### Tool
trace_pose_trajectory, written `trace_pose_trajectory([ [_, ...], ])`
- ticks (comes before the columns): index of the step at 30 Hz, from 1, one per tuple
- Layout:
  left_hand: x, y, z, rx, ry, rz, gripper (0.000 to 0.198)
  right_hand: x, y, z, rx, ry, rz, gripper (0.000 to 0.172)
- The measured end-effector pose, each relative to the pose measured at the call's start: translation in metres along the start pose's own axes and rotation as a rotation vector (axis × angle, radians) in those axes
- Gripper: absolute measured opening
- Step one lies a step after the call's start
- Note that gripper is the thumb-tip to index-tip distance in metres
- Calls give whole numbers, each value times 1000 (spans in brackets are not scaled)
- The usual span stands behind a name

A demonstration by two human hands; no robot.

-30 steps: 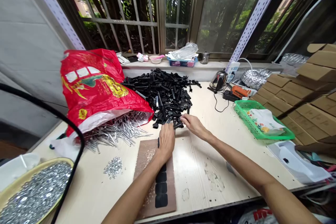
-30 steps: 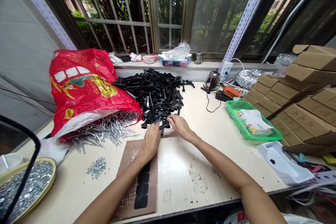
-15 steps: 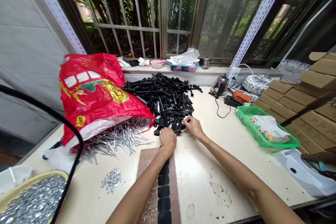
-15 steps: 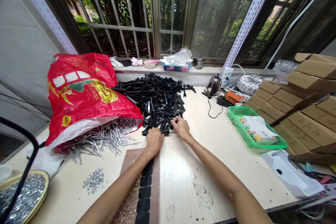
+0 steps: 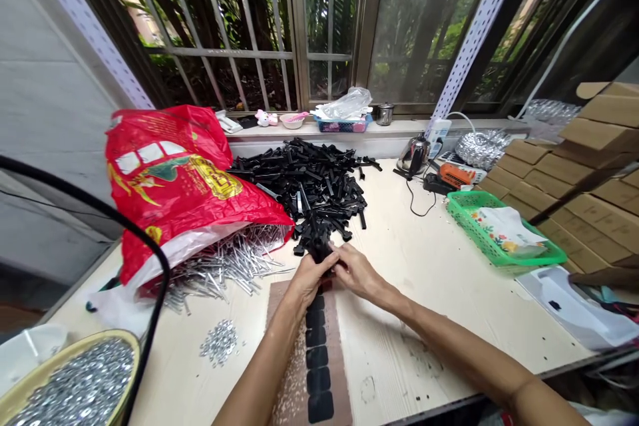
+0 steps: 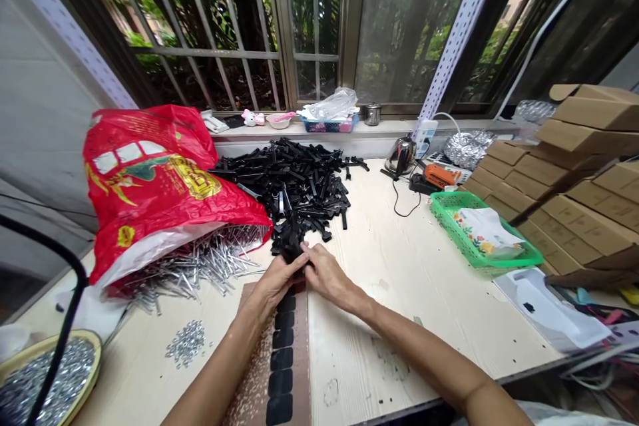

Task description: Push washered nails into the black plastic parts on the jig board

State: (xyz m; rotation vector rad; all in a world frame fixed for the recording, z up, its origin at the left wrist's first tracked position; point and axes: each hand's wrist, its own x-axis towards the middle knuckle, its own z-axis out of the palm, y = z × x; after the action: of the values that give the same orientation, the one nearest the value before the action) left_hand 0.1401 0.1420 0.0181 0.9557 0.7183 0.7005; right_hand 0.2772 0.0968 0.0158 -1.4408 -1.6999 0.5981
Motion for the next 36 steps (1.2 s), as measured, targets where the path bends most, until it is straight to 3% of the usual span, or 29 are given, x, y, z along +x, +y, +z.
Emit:
trace_pose_trajectory([
  [2, -4, -2, -8, -42, 129, 0, 51, 9, 7, -3, 6, -68, 19, 38],
  [4, -6, -5, -15, -30, 259, 41, 47, 20, 21, -8, -117, 19, 107, 34],
  [7, -12, -11, -20, 65, 435, 139, 40, 35, 47, -11, -515, 184, 229, 31],
  [10, -23, -13, -22, 235, 519, 241, 34, 36, 58, -8, -662, 176, 262, 27],
  [14, -52, -6, -23, 568, 530, 455, 18, 22, 34, -8, -526, 196, 159, 26],
  [16, -68, -1, -22, 694, 498, 523, 15, 13, 9, -9, -289, 154, 126, 23],
  [18, -82, 3, -20, 727, 454, 566, 23, 7, -19, -7, 40, 18, 198, 19],
  [21, -99, 4, -20, 622, 371, 503, 27, 5, -52, 6, 454, -210, 373, 14],
  [24, -110, 0, -33, 339, 459, 342, 22, 18, -66, 31, 539, -356, 350, 18],
  [27, -121, -2, -56, -116, 589, 199, 27, 45, -63, 65, 63, -340, 110, 27],
  [30, -133, 0, -77, -436, 601, 69, 30, 74, -56, 101, -374, -268, 2, 24],
  [33, -147, 1, -89, -504, 619, 65, 31, 90, -51, 132, -472, -275, 33, 20],
  [36, -156, 1, -94, -521, 599, 102, 34, 95, -50, 147, -545, -277, 57, 18],
])
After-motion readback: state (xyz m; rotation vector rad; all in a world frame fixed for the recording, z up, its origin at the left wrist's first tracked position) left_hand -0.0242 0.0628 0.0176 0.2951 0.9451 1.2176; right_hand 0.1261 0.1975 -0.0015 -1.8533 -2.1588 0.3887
